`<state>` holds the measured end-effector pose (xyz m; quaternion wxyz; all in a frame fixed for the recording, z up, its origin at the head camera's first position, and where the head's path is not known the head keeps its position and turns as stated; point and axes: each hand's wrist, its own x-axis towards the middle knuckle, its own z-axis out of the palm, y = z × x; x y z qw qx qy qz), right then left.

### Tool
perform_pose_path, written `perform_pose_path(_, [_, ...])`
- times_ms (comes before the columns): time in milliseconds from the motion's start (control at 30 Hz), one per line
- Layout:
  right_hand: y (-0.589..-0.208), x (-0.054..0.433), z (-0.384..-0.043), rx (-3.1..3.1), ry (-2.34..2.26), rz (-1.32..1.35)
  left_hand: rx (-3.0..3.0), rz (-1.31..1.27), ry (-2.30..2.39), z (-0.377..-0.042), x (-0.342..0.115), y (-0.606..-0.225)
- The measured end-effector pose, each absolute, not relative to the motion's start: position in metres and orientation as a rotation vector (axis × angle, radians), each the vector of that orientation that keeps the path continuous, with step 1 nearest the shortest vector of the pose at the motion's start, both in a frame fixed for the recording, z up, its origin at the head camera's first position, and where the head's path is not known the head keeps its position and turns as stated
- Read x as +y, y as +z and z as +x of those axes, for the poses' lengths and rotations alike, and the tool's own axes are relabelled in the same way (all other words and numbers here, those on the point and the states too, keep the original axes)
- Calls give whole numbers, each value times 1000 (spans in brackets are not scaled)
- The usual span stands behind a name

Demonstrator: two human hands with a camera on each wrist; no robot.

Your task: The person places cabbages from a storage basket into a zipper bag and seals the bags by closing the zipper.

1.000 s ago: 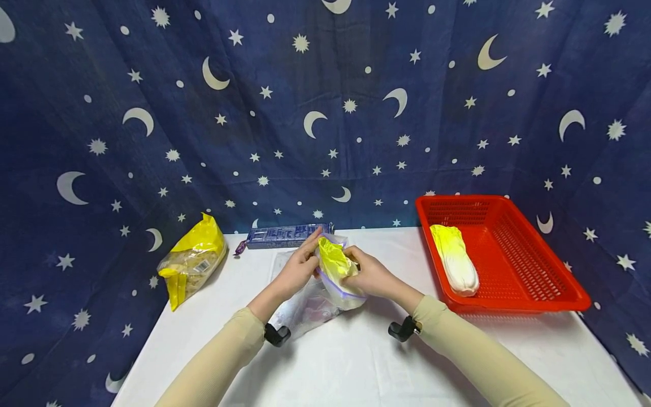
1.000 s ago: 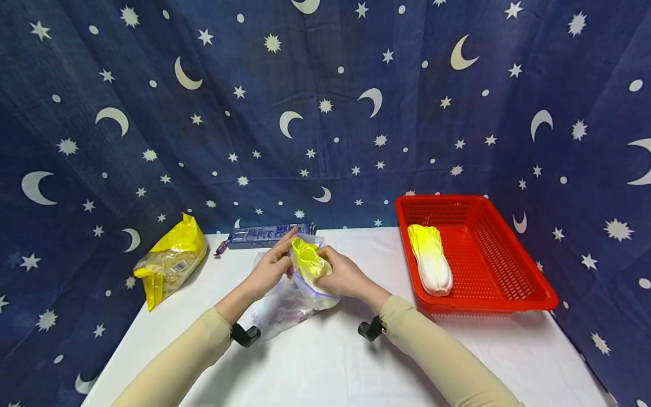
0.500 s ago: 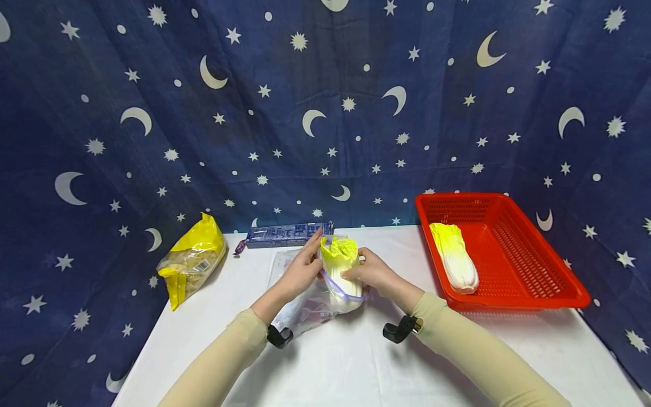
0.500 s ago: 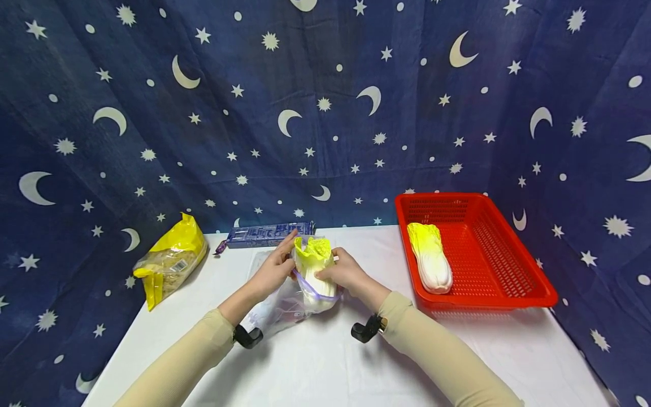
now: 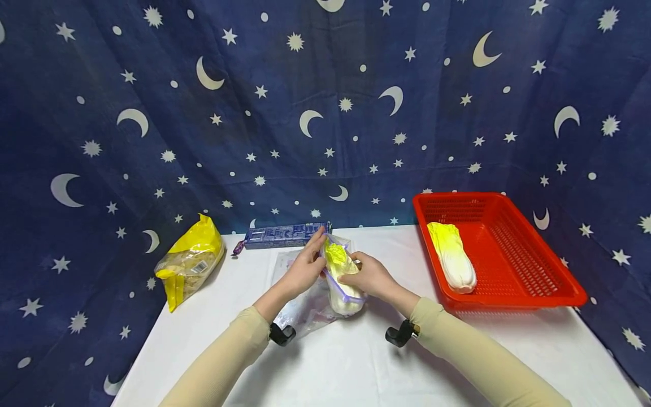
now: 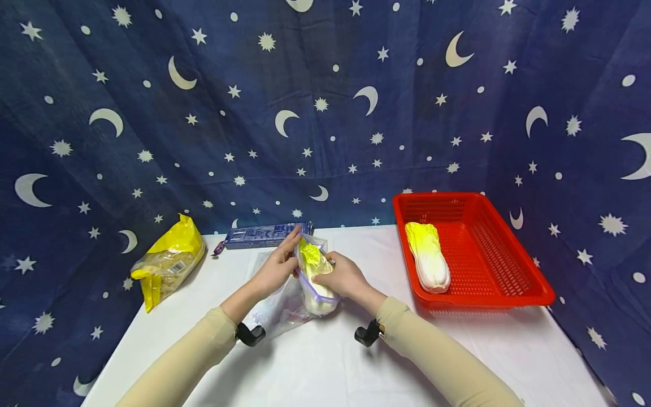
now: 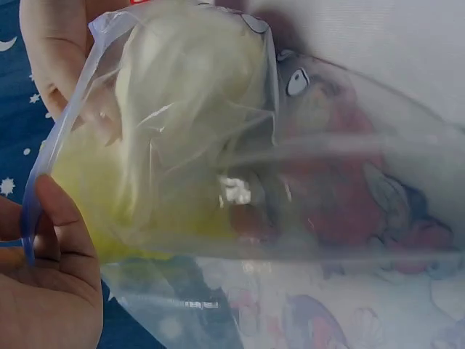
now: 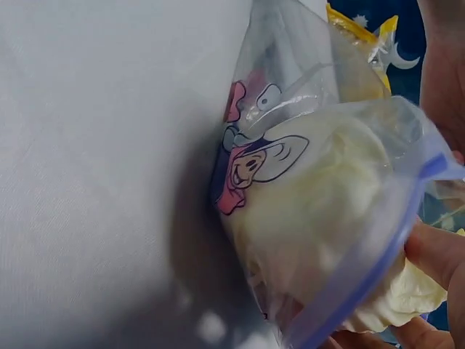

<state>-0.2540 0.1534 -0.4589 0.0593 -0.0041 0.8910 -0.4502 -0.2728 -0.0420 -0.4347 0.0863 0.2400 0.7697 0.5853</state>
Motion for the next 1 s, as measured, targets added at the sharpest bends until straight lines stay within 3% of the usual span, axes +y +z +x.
perform_pose_path(233, [-462, 158, -257, 2771, -1293, -140, 2297, 819, 1695, -270, -40, -432])
perform_pose_path(500, [-470, 162, -262, 2777, -1312, -158, 2330, 770, 1596, -265, -38, -435])
perform_pose_path(1000, [-467, 170, -252, 2277, -1554, -23, 2364, 467, 1699, -250, -28, -439])
